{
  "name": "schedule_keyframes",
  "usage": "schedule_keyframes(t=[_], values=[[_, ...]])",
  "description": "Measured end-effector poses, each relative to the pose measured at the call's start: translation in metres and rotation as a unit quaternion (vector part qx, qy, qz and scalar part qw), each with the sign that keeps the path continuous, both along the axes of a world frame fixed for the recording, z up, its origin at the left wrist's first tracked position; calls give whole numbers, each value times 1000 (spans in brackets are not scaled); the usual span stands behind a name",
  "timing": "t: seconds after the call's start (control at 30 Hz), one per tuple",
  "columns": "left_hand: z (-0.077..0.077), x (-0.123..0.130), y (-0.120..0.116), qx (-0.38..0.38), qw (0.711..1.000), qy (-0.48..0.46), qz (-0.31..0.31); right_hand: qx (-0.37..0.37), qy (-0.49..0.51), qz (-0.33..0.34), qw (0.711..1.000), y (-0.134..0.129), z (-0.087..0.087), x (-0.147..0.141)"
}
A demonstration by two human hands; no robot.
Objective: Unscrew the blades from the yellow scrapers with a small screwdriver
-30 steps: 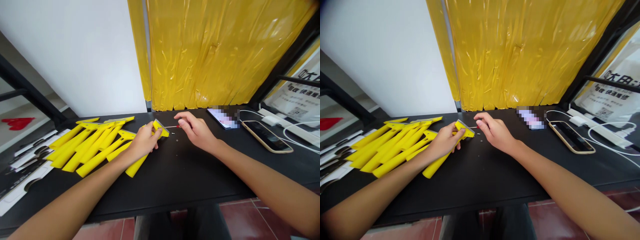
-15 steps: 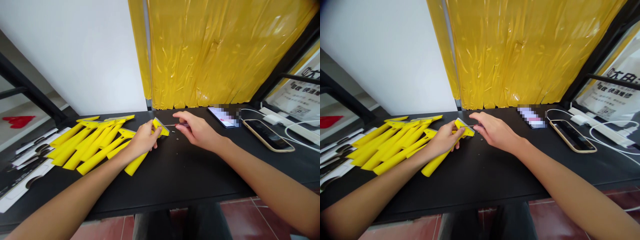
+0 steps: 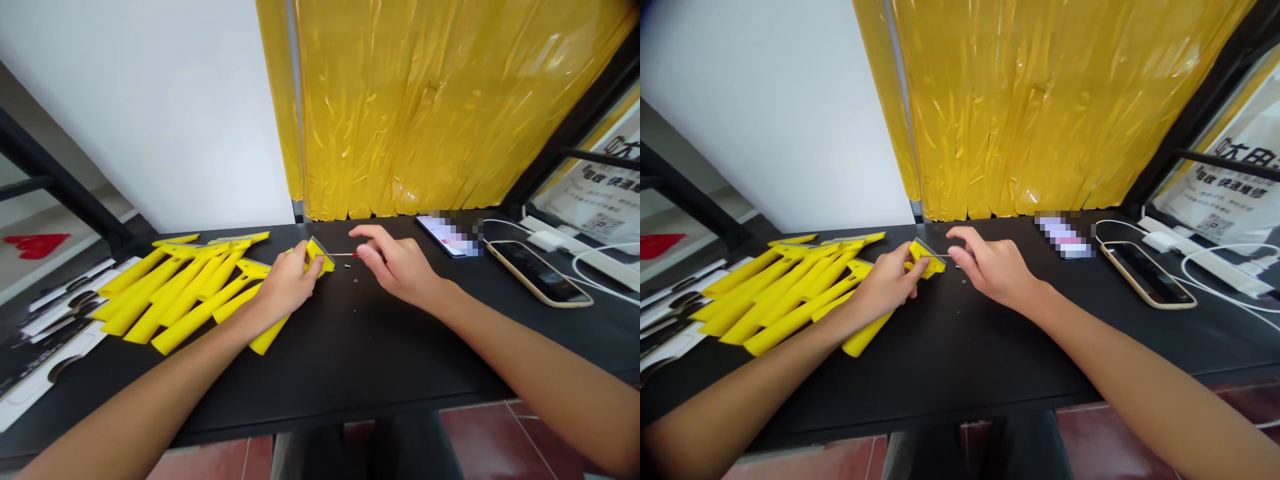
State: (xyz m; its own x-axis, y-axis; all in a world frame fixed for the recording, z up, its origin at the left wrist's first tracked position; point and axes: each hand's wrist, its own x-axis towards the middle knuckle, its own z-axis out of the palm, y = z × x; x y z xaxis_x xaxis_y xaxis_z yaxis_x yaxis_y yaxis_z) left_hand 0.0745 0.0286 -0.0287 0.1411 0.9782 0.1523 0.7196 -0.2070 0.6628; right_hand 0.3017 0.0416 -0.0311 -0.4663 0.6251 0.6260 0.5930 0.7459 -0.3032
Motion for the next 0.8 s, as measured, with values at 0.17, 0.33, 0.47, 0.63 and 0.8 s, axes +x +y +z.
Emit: schedule_keyframes(t=[0.17,0.33,0.47,0.63,0.8], values=[[0,1,-1,1,1000,-3,5,-22,70,38,997,1,-2,-3],[-3,-1,1,2,1000,-13,11,-110,112,46,986,0,-4,-4],[-5,-1,2,11,1000,-18,16,-101,117,45,987,-1,-4,-5],[-5,-1,1,12,1000,-21,11,-99,113,19,988,0,-3,-6],[-5,-1,0,11,999,-39,5,-115,130,31,984,1,-1,-7]])
